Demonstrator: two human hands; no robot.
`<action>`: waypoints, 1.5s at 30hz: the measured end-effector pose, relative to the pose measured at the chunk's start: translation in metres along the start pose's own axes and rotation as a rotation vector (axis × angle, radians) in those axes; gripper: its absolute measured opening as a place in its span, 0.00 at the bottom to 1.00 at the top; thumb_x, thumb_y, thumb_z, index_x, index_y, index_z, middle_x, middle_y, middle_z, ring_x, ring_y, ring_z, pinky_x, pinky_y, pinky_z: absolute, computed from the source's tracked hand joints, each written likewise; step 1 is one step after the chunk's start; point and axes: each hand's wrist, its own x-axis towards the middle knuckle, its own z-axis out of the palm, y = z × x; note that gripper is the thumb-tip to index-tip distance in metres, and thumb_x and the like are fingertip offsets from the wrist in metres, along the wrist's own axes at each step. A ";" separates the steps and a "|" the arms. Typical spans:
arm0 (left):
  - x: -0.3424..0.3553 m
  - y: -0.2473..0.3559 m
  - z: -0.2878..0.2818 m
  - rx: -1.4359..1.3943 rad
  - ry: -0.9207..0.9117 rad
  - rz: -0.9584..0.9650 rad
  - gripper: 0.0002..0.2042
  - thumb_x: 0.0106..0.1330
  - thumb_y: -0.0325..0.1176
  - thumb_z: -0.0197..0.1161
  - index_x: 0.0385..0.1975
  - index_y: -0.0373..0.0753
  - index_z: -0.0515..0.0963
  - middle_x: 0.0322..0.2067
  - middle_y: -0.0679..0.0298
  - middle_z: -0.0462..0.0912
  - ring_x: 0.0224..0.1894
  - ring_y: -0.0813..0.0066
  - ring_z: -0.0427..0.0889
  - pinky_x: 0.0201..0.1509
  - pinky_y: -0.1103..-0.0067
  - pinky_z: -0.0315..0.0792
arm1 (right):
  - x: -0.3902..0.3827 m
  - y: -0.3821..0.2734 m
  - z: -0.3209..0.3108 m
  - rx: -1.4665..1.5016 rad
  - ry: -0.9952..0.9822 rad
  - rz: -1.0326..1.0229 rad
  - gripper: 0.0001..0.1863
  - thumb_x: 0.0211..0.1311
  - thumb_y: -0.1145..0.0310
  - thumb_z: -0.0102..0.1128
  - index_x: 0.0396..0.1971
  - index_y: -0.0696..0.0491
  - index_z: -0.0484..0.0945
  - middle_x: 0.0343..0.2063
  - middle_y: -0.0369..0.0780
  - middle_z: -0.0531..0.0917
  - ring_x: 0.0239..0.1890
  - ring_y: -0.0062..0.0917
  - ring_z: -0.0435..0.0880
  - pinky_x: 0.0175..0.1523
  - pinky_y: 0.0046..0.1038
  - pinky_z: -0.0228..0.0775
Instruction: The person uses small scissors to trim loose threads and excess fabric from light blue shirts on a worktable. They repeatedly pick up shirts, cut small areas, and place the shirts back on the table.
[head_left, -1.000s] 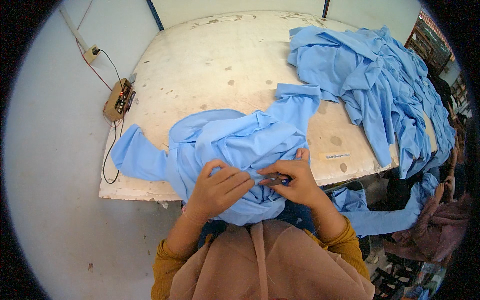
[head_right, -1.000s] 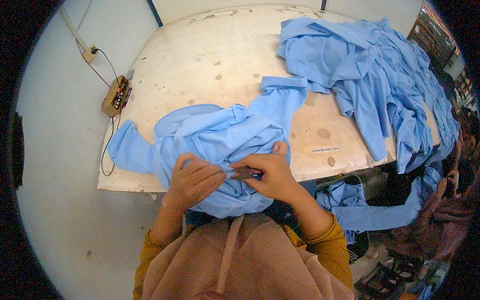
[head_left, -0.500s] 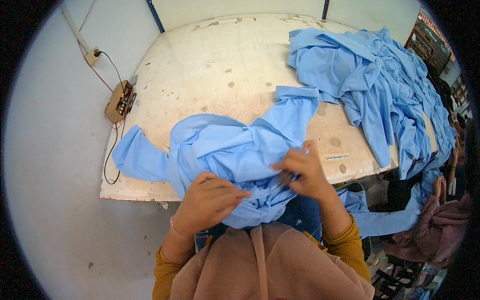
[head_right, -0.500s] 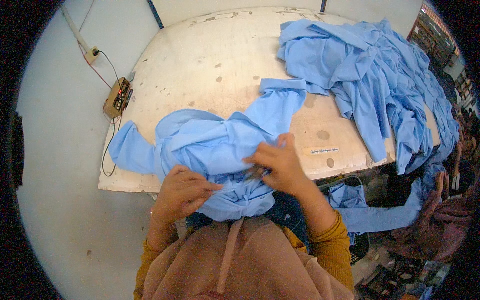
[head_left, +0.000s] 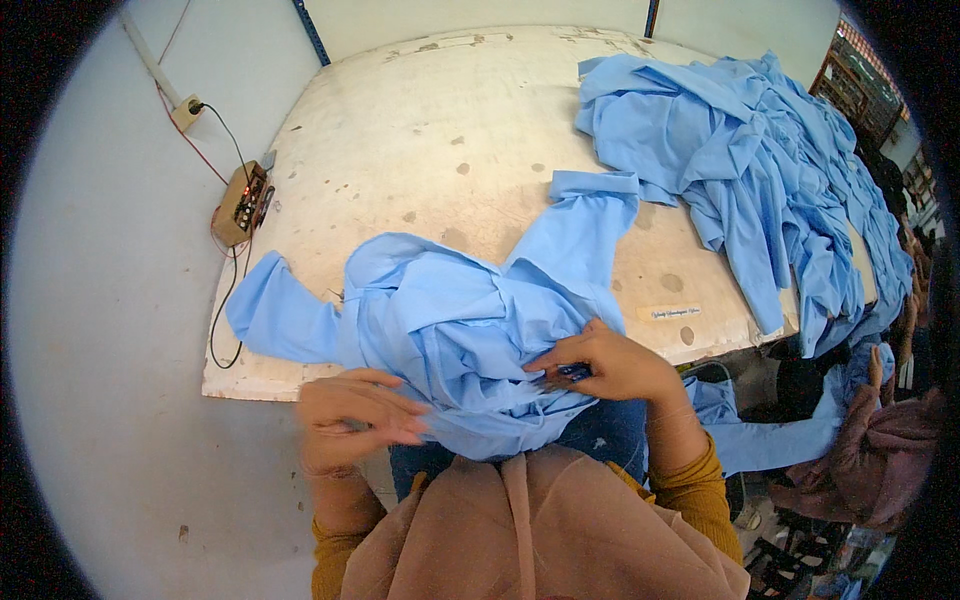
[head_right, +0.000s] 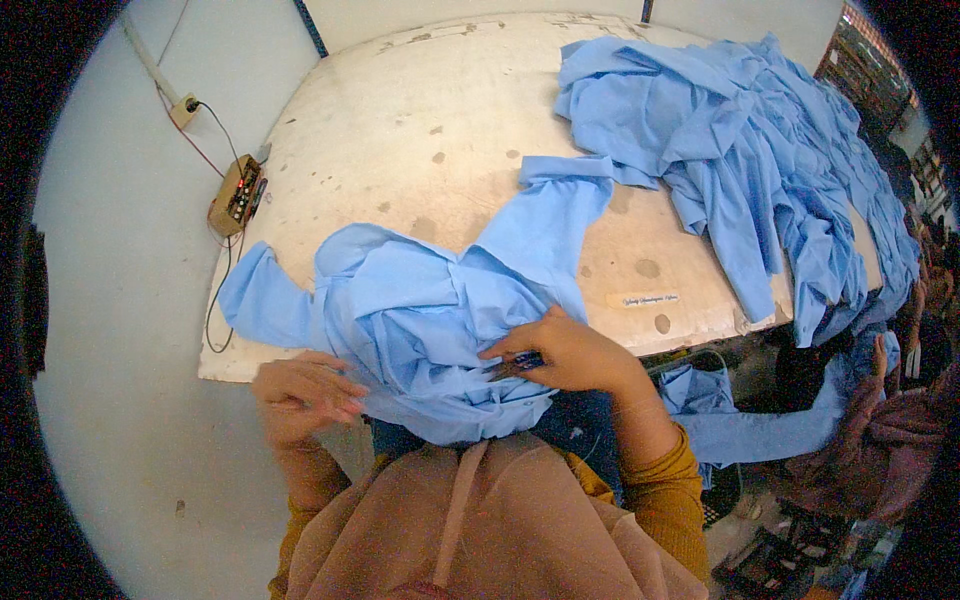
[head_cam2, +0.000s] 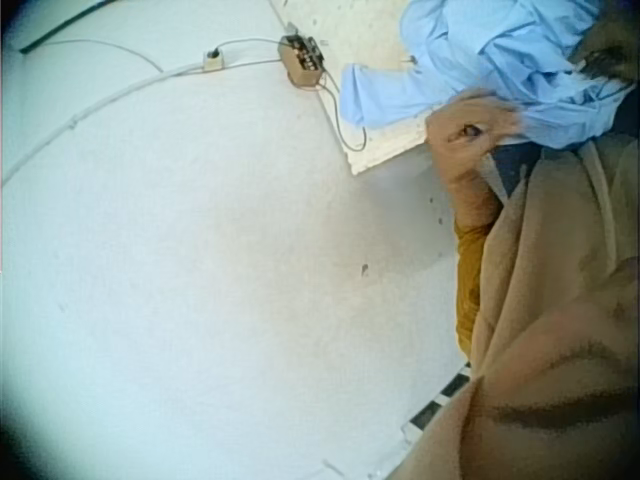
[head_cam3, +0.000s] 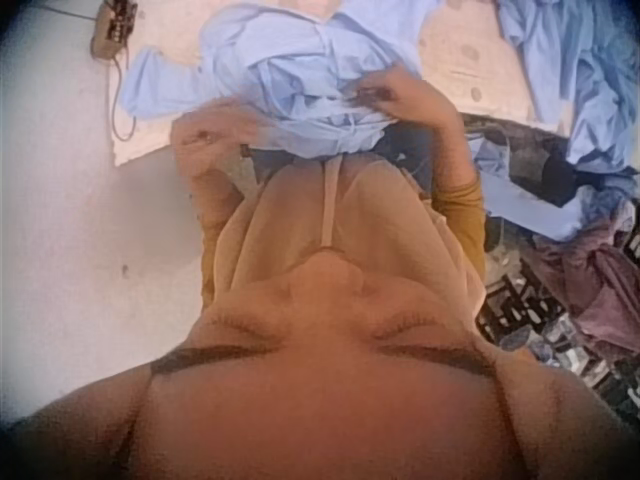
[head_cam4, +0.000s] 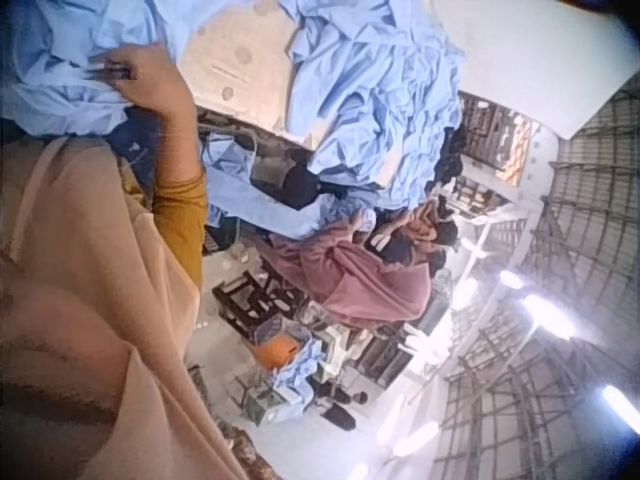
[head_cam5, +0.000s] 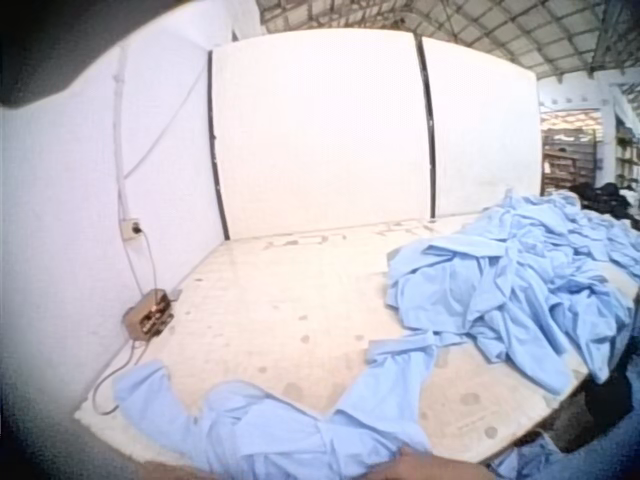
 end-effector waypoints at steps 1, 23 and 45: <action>-0.007 -0.002 -0.009 0.007 0.092 0.007 0.06 0.56 0.33 0.72 0.22 0.39 0.82 0.29 0.62 0.88 0.41 0.67 0.88 0.52 0.62 0.73 | 0.000 -0.001 -0.006 0.151 0.010 -0.034 0.20 0.48 0.76 0.62 0.45 0.48 0.85 0.36 0.39 0.86 0.36 0.29 0.81 0.46 0.30 0.63; 0.005 -0.065 0.035 0.713 -0.257 -0.056 0.24 0.53 0.24 0.66 0.52 0.52 0.80 0.51 0.71 0.82 0.61 0.71 0.75 0.73 0.58 0.46 | -0.032 0.060 -0.063 0.037 1.191 0.284 0.12 0.55 0.82 0.55 0.39 0.55 0.78 0.34 0.36 0.80 0.36 0.19 0.78 0.42 0.22 0.69; -0.010 -0.081 0.048 0.734 -0.198 -0.022 0.16 0.50 0.25 0.65 0.38 0.55 0.85 0.47 0.80 0.83 0.56 0.79 0.76 0.75 0.59 0.42 | -0.035 0.070 -0.074 0.286 1.065 0.256 0.08 0.62 0.74 0.61 0.40 0.56 0.80 0.33 0.32 0.81 0.37 0.17 0.74 0.43 0.20 0.65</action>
